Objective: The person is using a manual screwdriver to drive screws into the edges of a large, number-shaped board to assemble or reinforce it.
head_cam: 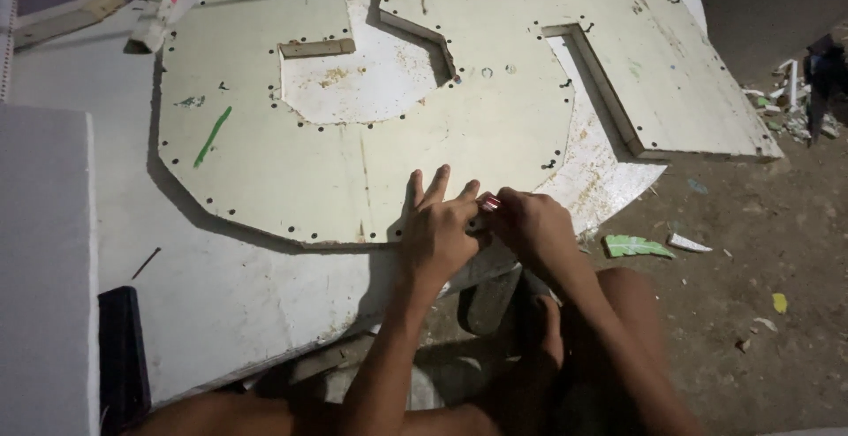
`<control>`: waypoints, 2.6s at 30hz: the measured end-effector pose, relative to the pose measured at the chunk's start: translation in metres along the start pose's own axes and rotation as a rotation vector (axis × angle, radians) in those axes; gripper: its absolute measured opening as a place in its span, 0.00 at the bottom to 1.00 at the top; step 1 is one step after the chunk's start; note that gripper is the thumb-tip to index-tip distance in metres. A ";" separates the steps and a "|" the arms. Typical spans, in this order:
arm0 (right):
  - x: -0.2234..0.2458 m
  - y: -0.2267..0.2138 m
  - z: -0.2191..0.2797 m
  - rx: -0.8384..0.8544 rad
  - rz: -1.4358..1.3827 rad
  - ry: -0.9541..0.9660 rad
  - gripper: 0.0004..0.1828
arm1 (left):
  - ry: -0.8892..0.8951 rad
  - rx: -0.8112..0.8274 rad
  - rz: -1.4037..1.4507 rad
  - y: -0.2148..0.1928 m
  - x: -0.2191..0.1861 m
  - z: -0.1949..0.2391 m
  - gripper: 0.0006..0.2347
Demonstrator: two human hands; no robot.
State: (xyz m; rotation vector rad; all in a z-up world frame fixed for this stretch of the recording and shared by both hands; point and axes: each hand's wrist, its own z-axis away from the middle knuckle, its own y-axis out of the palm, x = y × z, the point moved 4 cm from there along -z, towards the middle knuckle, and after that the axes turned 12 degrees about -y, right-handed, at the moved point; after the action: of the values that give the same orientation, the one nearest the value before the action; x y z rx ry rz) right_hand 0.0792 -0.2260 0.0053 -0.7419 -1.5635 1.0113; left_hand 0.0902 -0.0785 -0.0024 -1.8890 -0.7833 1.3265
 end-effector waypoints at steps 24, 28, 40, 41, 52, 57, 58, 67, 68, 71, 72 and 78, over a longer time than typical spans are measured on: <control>0.037 -0.085 0.034 -0.608 -0.795 -0.429 0.15 | -0.034 0.104 0.011 -0.006 -0.002 -0.001 0.14; 0.028 -0.070 0.024 -0.636 -0.738 -0.398 0.18 | -0.091 0.138 -0.038 -0.002 -0.002 0.000 0.12; 0.028 -0.069 0.023 -0.647 -0.726 -0.422 0.15 | -0.056 0.086 0.029 -0.008 -0.005 0.005 0.15; 0.027 -0.068 0.022 -0.648 -0.728 -0.425 0.15 | -0.056 0.084 0.027 -0.006 -0.003 0.004 0.15; 0.024 -0.059 0.019 -0.678 -0.755 -0.310 0.16 | -0.046 0.028 0.062 -0.013 -0.006 0.005 0.17; 0.043 -0.073 0.017 -0.681 -0.588 -0.183 0.27 | -0.055 0.035 0.009 0.006 0.002 0.002 0.15; 0.054 -0.080 0.017 -0.666 -0.501 -0.157 0.35 | -0.042 0.031 -0.036 0.006 0.001 0.002 0.13; 0.084 -0.139 0.022 -0.292 0.048 -0.495 0.26 | -0.024 0.042 0.099 -0.014 -0.004 0.004 0.09; 0.075 -0.144 0.017 -0.293 0.052 -0.496 0.26 | -0.023 0.040 0.101 -0.013 -0.002 0.005 0.09; 0.063 -0.146 0.001 0.019 0.194 -0.583 0.25 | 0.211 -0.226 0.267 -0.025 -0.007 0.012 0.11; 0.065 -0.147 -0.003 0.052 0.296 -0.582 0.17 | 0.163 -0.169 0.236 -0.023 -0.007 0.010 0.08; 0.078 -0.149 -0.029 0.308 0.569 -0.279 0.27 | 0.119 -0.128 0.134 -0.011 -0.003 0.005 0.08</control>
State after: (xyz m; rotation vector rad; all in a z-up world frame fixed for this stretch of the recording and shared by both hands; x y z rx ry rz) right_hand 0.0970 -0.2181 0.1746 -0.8750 -1.4009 1.7943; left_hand 0.0835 -0.0736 0.0075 -2.1328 -0.7056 1.2555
